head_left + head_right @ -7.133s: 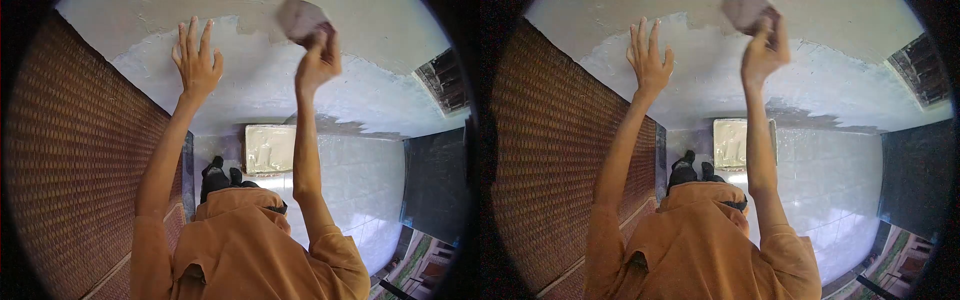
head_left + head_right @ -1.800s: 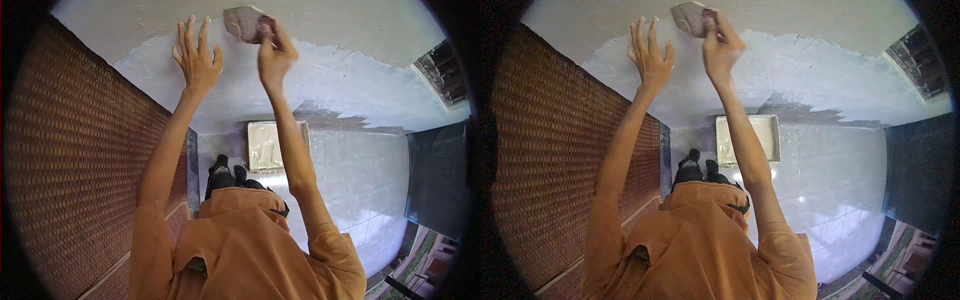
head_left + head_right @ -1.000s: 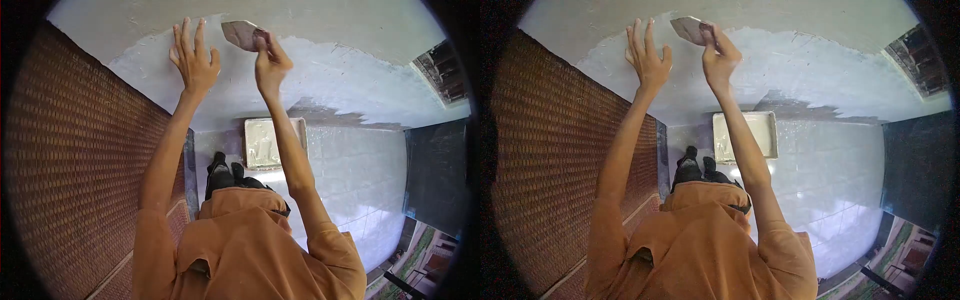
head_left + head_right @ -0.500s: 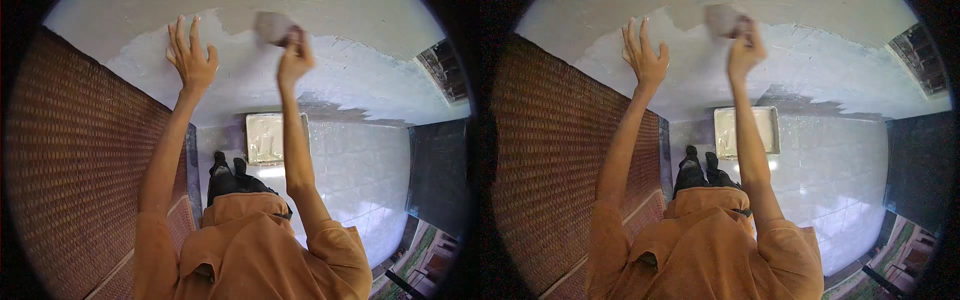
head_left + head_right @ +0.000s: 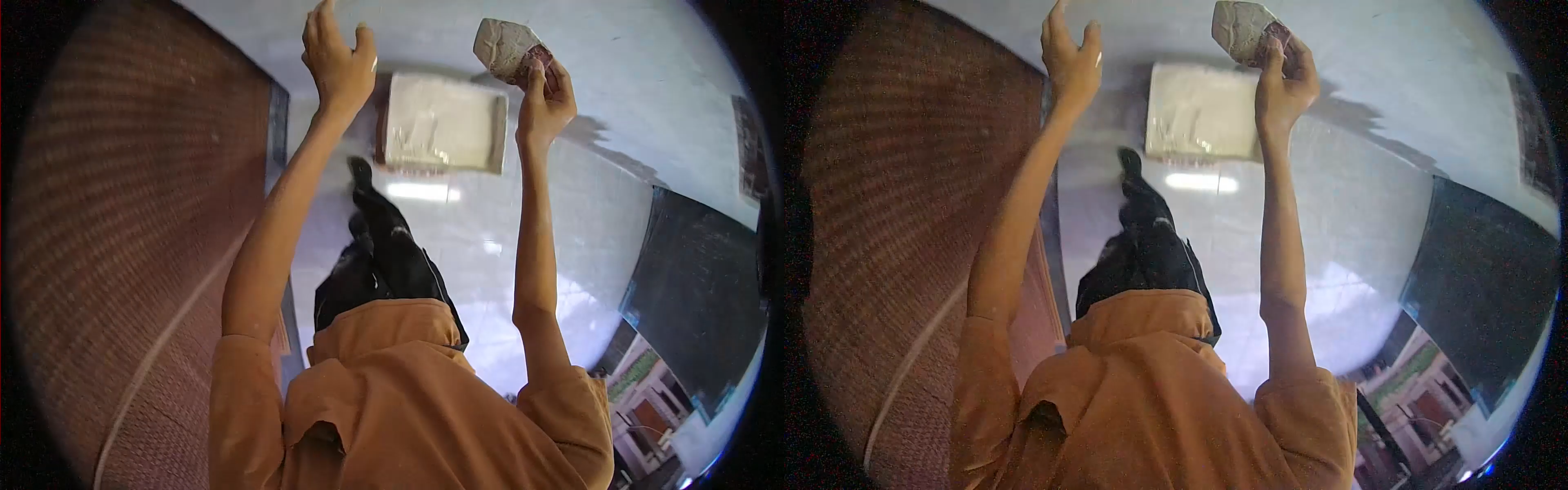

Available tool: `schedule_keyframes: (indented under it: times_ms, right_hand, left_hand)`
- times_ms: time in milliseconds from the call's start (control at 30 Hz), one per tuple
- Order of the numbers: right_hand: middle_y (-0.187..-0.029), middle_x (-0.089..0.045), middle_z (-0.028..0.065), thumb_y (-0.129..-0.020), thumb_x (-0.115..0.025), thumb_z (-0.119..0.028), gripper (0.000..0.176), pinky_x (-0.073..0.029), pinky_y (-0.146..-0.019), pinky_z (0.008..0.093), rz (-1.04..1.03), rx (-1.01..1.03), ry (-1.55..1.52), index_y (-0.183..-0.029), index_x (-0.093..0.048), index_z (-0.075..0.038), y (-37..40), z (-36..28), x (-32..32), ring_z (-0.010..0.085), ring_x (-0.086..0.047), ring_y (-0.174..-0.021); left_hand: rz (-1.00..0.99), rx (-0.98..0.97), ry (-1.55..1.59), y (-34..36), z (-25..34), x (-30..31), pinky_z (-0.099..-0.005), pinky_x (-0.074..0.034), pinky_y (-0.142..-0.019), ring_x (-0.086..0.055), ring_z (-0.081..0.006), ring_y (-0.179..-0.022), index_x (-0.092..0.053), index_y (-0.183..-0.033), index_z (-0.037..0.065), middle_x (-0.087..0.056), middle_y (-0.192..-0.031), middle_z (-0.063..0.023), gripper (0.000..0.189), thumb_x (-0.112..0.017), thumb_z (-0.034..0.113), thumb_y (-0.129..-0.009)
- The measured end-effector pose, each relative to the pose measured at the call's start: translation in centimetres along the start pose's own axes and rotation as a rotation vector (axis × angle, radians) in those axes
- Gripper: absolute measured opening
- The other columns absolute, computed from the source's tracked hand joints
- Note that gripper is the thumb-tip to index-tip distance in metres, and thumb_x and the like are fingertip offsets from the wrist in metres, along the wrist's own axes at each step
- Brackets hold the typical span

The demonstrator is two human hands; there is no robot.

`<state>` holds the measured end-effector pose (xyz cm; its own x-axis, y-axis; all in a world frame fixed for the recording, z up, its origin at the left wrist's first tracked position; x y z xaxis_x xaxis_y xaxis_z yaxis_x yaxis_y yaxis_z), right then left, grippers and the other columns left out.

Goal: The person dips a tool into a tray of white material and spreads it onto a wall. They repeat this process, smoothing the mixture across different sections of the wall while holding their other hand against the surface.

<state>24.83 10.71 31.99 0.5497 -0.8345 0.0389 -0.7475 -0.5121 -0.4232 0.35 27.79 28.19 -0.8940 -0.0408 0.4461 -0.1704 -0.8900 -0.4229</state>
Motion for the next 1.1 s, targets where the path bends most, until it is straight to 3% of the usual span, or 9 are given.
schedule_keyframes:
  times_ms: [200, 267, 333, 433, 567, 667, 833, 900, 1100]
  right_hand:
    - [-0.103, -0.069, 0.0125, -0.093, -0.061, -0.008, 0.025, -0.051, -0.086, 0.0293, -0.282, -0.206, 0.504, -0.115, -0.061, 0.003, 13.0, 12.5, 3.3, 0.0163, -0.066, -0.095]
    - [-0.100, -0.072, 0.0150, -0.089, -0.061, 0.000, 0.020, -0.055, -0.078, 0.0314, -0.381, -0.148, 0.551, -0.108, -0.066, -0.001, 16.0, 15.4, 3.3, 0.0217, -0.070, -0.094]
    - [-0.102, -0.071, 0.0162, -0.088, -0.060, 0.001, 0.020, -0.055, -0.080, 0.0323, -0.468, -0.145, 0.581, -0.107, -0.067, -0.001, 17.8, 19.3, 4.0, 0.0223, -0.069, -0.099]
    - [-0.095, -0.072, 0.0124, -0.088, -0.060, 0.000, 0.020, -0.055, -0.075, 0.0320, -0.524, 0.053, 0.694, -0.107, -0.068, 0.000, 18.7, 22.4, 3.7, 0.0202, -0.070, -0.088]
    - [-0.087, -0.071, 0.0163, -0.085, -0.064, -0.004, 0.020, -0.056, -0.071, 0.0334, -0.479, 0.179, 0.780, -0.104, -0.072, -0.006, 18.1, 25.0, 3.5, 0.0271, -0.072, -0.077]
    - [-0.098, -0.069, 0.0192, -0.085, -0.058, 0.002, 0.023, -0.055, -0.076, 0.0370, -0.456, 0.117, 0.797, -0.105, -0.069, -0.003, 18.5, 25.2, 2.6, 0.0352, -0.069, -0.087]
    - [-0.092, -0.070, 0.0191, -0.084, -0.056, 0.002, 0.025, -0.054, -0.073, 0.0409, -0.538, 0.240, 0.814, -0.105, -0.069, -0.003, 22.0, 24.0, 1.8, 0.0370, -0.068, -0.083]
    - [-0.091, -0.070, 0.0185, -0.084, -0.056, 0.004, 0.026, -0.055, -0.071, 0.0397, -0.633, 0.158, 0.861, -0.105, -0.070, -0.004, 23.0, 24.3, 1.3, 0.0367, -0.068, -0.081]
    - [-0.094, -0.070, 0.0185, -0.084, -0.057, 0.005, 0.025, -0.056, -0.071, 0.0381, -0.683, 0.075, 0.657, -0.104, -0.069, -0.003, 21.8, 22.1, 0.5, 0.0338, -0.070, -0.084]
  left_hand:
    - [-0.135, 0.502, 0.168, 18.5, -13.7, -4.7, -0.0382, -0.037, -0.104, -0.051, -0.0368, -0.120, -0.039, -0.136, -0.003, -0.051, -0.130, -0.0253, 0.057, -0.059, 0.020, -0.087]
    - [-0.088, 0.957, 0.398, 25.0, -18.4, -7.1, -0.0400, -0.036, -0.104, -0.051, -0.0340, -0.119, -0.040, -0.135, -0.002, -0.052, -0.130, -0.0233, 0.056, -0.057, 0.023, -0.088]
    - [-0.173, 1.125, 0.315, 28.7, -18.9, -7.7, -0.0398, -0.037, -0.103, -0.051, -0.0331, -0.119, -0.038, -0.137, -0.001, -0.049, -0.132, -0.0213, 0.059, -0.056, 0.029, -0.089]
    - [-0.215, 1.413, 0.564, 34.8, -21.2, -11.6, -0.0459, -0.037, -0.101, -0.048, -0.0274, -0.122, -0.028, -0.144, 0.017, -0.044, -0.138, -0.0110, 0.064, -0.055, 0.038, -0.090]
    - [-0.096, 1.568, 0.776, 36.7, -19.5, -14.6, -0.0510, -0.036, -0.104, -0.045, -0.0354, -0.127, -0.027, -0.142, 0.015, -0.039, -0.145, -0.0145, 0.057, -0.050, 0.037, -0.095]
    - [-0.032, 1.564, 0.908, 36.7, -18.7, -15.9, -0.0514, -0.036, -0.105, -0.043, -0.0371, -0.130, -0.024, -0.143, 0.015, -0.036, -0.147, -0.0168, 0.058, -0.050, 0.037, -0.095]
    - [0.034, 1.556, 1.173, 39.6, -20.8, -18.5, -0.0458, -0.029, -0.109, -0.041, -0.0295, -0.133, -0.034, -0.144, 0.009, -0.043, -0.145, -0.0140, 0.062, -0.050, 0.043, -0.095]
    - [-0.036, 1.569, 1.144, 39.9, -21.2, -19.7, -0.0445, -0.029, -0.109, -0.040, -0.0269, -0.133, -0.033, -0.145, 0.011, -0.041, -0.147, -0.0106, 0.067, -0.040, 0.056, -0.096]
    - [0.044, 1.500, 1.283, 40.3, -20.0, -19.7, -0.0450, -0.025, -0.111, -0.038, -0.0249, -0.136, -0.030, -0.146, 0.011, -0.036, -0.150, -0.0094, 0.067, -0.043, 0.054, -0.095]
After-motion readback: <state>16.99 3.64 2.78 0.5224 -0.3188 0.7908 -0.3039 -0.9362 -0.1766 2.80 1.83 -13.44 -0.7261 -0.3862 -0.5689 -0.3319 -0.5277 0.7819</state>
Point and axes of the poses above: each hand's wrist, its own y-axis away from the middle knuckle, its own x-axis out of the back of the hand, z = x × y, the point moved 7 cm from there along -y, towards the middle knuckle
